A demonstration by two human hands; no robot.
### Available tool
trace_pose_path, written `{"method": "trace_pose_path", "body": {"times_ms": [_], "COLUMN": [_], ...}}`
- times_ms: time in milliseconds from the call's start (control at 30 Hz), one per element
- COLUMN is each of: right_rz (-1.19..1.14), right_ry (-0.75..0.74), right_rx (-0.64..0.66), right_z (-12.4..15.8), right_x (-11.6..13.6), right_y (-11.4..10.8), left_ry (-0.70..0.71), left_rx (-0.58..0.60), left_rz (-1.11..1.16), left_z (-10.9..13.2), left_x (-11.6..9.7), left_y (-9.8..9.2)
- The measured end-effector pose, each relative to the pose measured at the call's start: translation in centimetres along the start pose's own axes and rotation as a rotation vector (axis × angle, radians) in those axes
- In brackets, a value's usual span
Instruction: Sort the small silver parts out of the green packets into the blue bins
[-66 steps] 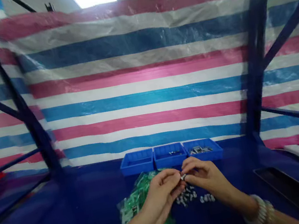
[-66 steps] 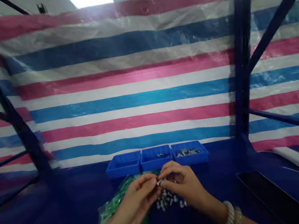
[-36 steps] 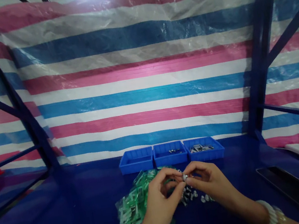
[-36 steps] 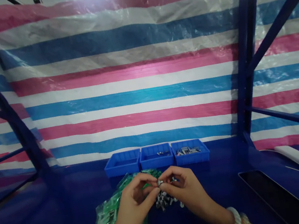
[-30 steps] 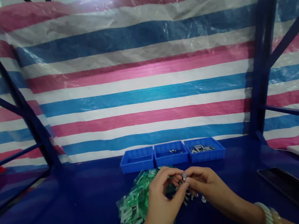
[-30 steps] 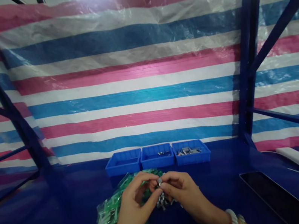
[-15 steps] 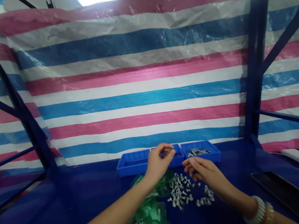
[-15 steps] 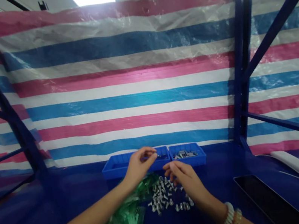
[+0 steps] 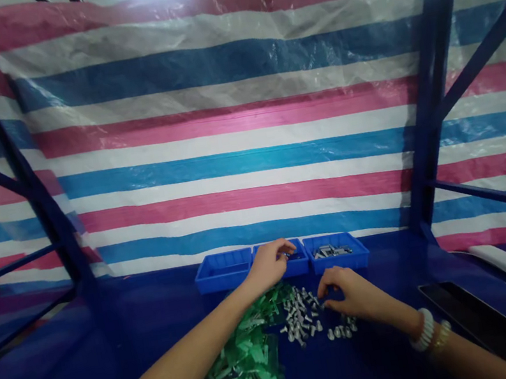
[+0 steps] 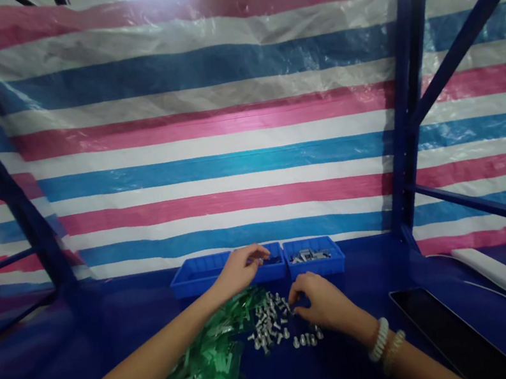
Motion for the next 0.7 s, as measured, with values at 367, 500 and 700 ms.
{"method": "trace_pose_path", "body": {"times_ms": [367,500,700], "right_rz": [-0.148,-0.27,-0.484], "right_ry": [0.04,-0.059,0.005], "right_rx": [-0.043,-0.09,-0.045], "right_z": [0.8,2.4,3.0], "right_x": [3.2,6.2,6.6], "right_y": [0.2,0.5,1.0], "left_ry": [-0.196,-0.34,-0.33], "left_rx": [-0.114,-0.146,-0.211], "left_rz": [0.52,0.867,0.918], "left_z": [9.0,9.9,10.2], "left_x": [-3.3,-3.7,-4.0], "left_y": [1.2,2.5,2.3]}}
Point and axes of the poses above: each hand's wrist, its own z-axis away from the middle knuckle, its own y-axis out of the palm, x = y × z, the point moved 4 cm from there along -z, towards the middle knuckle, and after that the axes turned 10 degrees about y, right-handed, at the moved point
